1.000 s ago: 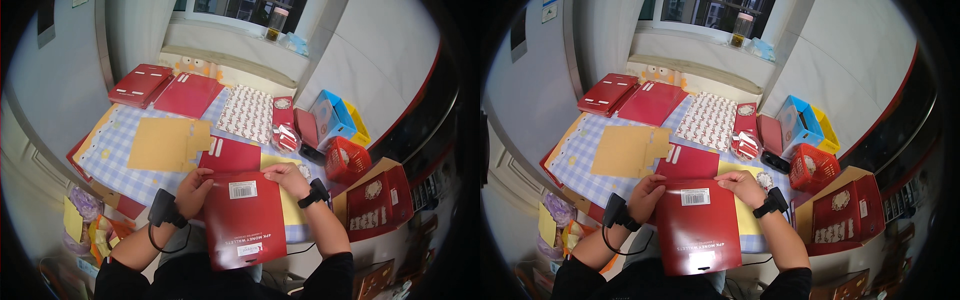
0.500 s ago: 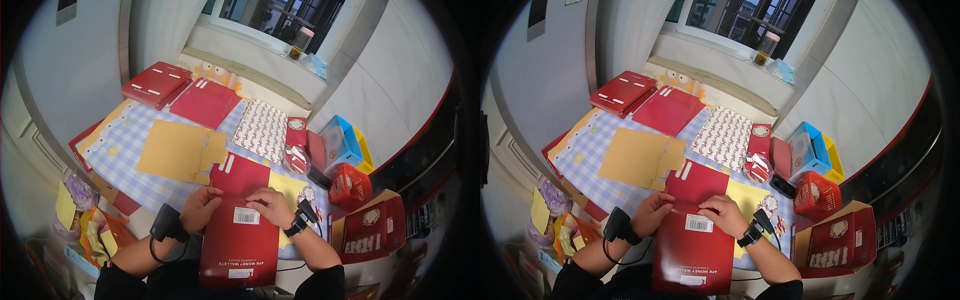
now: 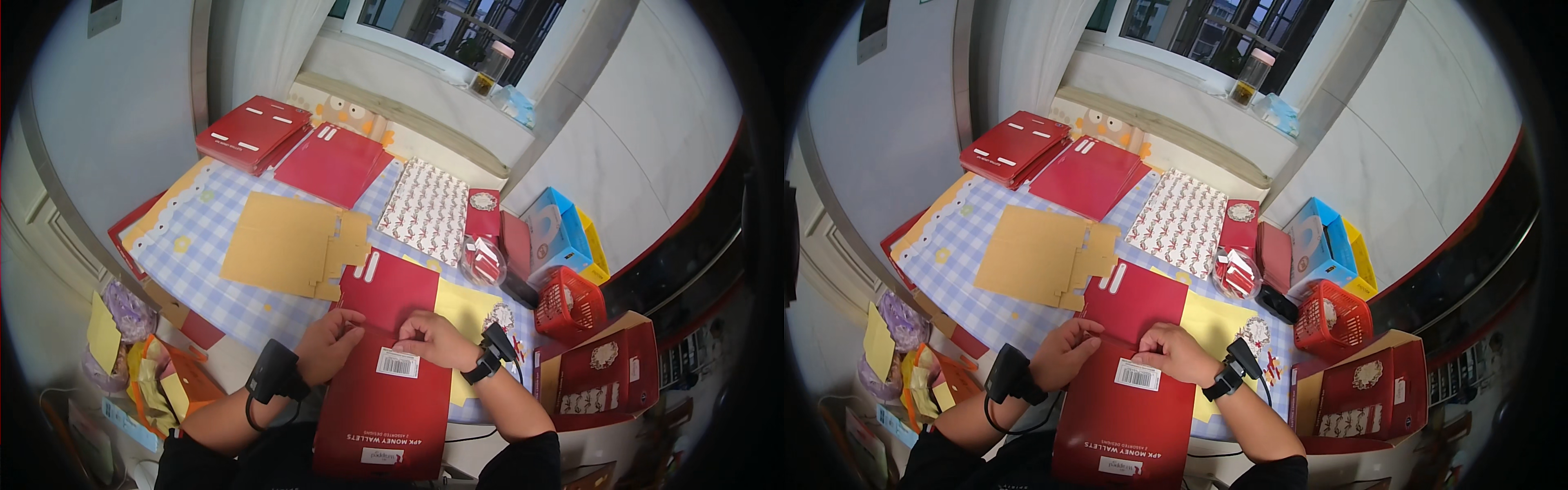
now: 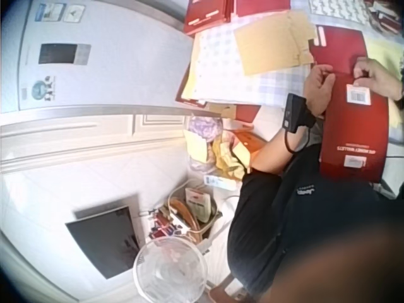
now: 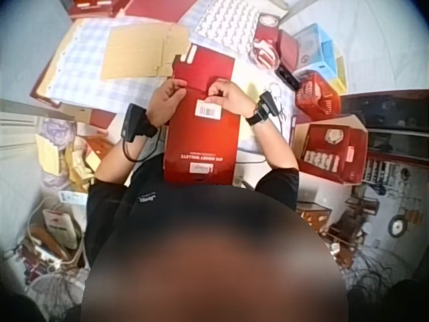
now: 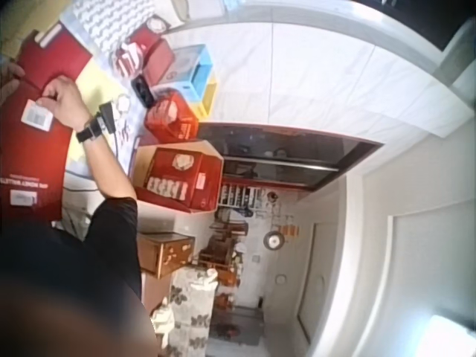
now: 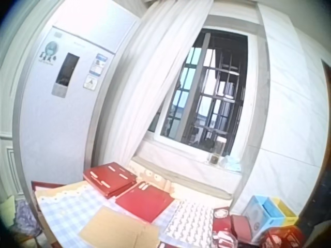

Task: Assembling and organizing red money wallet packaging sets and envelopes.

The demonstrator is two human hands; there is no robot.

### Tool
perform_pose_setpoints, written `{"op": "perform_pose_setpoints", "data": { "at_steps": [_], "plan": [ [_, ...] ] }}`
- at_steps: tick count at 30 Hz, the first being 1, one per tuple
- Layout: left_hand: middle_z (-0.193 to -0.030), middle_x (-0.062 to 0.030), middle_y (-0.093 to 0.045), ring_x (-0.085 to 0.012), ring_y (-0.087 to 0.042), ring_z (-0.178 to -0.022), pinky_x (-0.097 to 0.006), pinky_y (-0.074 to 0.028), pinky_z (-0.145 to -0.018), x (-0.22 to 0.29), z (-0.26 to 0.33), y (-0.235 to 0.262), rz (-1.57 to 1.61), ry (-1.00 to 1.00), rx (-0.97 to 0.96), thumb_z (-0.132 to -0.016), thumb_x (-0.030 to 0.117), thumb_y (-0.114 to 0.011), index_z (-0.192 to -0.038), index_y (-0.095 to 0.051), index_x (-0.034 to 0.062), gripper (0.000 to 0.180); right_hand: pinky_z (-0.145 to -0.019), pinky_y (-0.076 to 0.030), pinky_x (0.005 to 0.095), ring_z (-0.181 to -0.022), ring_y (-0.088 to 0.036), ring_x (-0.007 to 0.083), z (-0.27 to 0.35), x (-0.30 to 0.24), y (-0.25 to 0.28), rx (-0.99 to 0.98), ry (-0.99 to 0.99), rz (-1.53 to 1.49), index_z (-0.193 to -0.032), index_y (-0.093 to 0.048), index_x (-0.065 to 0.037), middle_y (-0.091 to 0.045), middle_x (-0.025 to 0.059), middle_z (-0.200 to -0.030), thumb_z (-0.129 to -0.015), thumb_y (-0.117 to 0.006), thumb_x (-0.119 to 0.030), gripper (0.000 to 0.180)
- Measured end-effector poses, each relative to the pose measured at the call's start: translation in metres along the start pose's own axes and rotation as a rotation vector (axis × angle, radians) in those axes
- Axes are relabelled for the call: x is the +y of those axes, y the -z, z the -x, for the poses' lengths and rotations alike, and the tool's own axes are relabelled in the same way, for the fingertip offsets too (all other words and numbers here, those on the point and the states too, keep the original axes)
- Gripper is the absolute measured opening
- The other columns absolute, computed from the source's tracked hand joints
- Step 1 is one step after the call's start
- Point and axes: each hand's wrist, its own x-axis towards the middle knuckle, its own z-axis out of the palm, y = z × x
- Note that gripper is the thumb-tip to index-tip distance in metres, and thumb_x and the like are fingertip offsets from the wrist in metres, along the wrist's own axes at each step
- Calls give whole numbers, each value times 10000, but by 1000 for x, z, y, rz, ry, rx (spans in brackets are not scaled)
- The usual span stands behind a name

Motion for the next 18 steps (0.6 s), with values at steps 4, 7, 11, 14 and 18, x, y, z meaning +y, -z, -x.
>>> {"op": "perform_pose_setpoints", "data": {
  "at_steps": [4,7,11,14,18],
  "plan": [
    [-939,-72,-612,-84,-585,-813,-235,-483,-699,3,2,1,10,26,-14,-938,98,-493,-1122,-482,10,204,-634,-427,276,-709,-515,148,2,2,0,-25,-57,-140,-784,-584,-46,-522,35,-794,-800,-706,-133,151],
    [-933,-71,-614,-78,-584,-810,-237,-486,-694,7,5,2,48,73,-42,-939,104,-493,-1126,-473,22,206,-638,-421,268,-723,-511,137,2,2,0,-2,24,-127,-792,-586,-47,-517,30,-814,-811,-696,-130,140],
    [-919,-51,-615,-74,-580,-814,-235,-488,-693,10,7,4,60,61,-72,-947,143,-489,-1073,-518,37,167,-647,-418,261,-742,-512,130,3,1,1,-13,-18,-166,-798,-594,-48,-520,27,-816,-812,-696,-131,132],
    [-912,-37,-609,-74,-579,-802,-231,-489,-691,11,4,6,94,99,-70,-953,160,-480,-1035,-547,42,158,-651,-414,257,-749,-512,130,3,0,1,-34,-19,-189,-812,-613,-52,-521,25,-826,-808,-698,-129,115],
    [-970,-44,-589,-85,-583,-807,-239,-502,-706,3,-6,11,219,125,-108,-960,157,-457,-1068,-547,40,184,-651,-421,263,-749,-520,135,-5,-9,0,-29,59,-177,-838,-636,-56,-518,24,-814,-802,-696,-118,93]
  ]
}}
